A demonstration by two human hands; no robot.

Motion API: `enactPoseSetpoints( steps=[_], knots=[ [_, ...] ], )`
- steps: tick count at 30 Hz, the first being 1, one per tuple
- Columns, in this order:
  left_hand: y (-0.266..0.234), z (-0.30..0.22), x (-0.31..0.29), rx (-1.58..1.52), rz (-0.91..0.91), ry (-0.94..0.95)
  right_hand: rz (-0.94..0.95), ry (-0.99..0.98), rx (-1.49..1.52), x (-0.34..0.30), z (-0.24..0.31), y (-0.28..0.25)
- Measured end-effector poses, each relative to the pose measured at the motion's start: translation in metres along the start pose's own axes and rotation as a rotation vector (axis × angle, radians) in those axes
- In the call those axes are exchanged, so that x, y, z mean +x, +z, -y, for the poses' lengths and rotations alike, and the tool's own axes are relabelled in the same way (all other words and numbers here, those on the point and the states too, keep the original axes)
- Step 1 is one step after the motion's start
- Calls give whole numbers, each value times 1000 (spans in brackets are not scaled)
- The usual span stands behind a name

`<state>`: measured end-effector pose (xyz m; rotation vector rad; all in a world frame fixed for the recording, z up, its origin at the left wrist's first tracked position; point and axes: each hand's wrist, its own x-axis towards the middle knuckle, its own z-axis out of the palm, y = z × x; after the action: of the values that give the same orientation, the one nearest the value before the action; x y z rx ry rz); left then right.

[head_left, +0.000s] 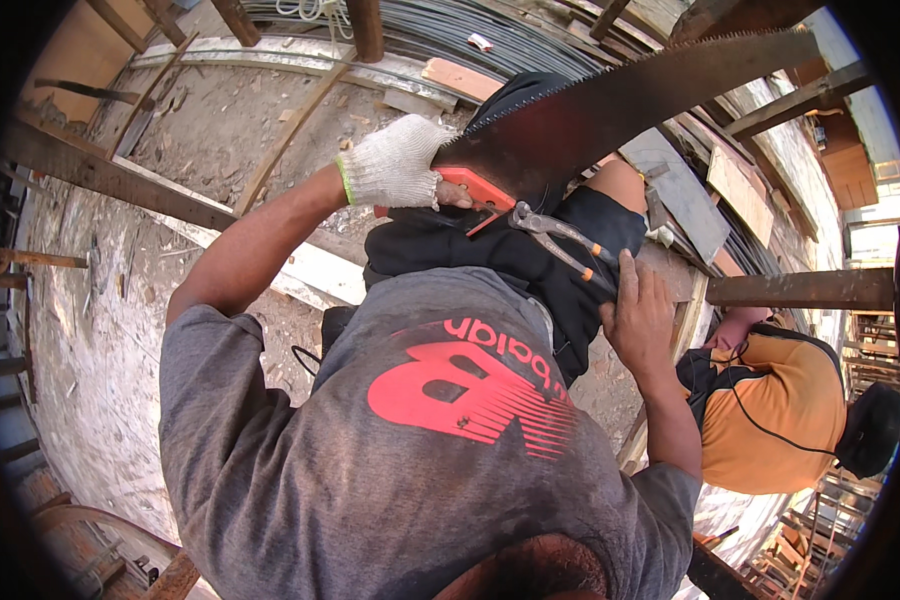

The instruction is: The person uses a thin wire and pliers to secure a saw handle to a wooden beam, looping the wire through the handle and twisting it tight.

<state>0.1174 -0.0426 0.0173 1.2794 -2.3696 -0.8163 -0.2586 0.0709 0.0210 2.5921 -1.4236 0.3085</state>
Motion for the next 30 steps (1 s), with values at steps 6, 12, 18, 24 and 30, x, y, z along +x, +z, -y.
enactPoseSetpoints(
  steps=[6,12,18,24,30],
  knots=[
    [-1,5,-2,-36,-52,44,709,286,1051,8,-19,6],
    [15,24,-17,-189,-183,27,689,481,1643,10,23,57],
    [35,49,-21,-496,-304,-11,640,472,1584,26,31,62],
    [30,45,-20,-557,-235,-209,693,506,1601,33,26,62],
    [20,41,-21,-500,-226,-60,629,376,1311,40,4,44]
  ],
)
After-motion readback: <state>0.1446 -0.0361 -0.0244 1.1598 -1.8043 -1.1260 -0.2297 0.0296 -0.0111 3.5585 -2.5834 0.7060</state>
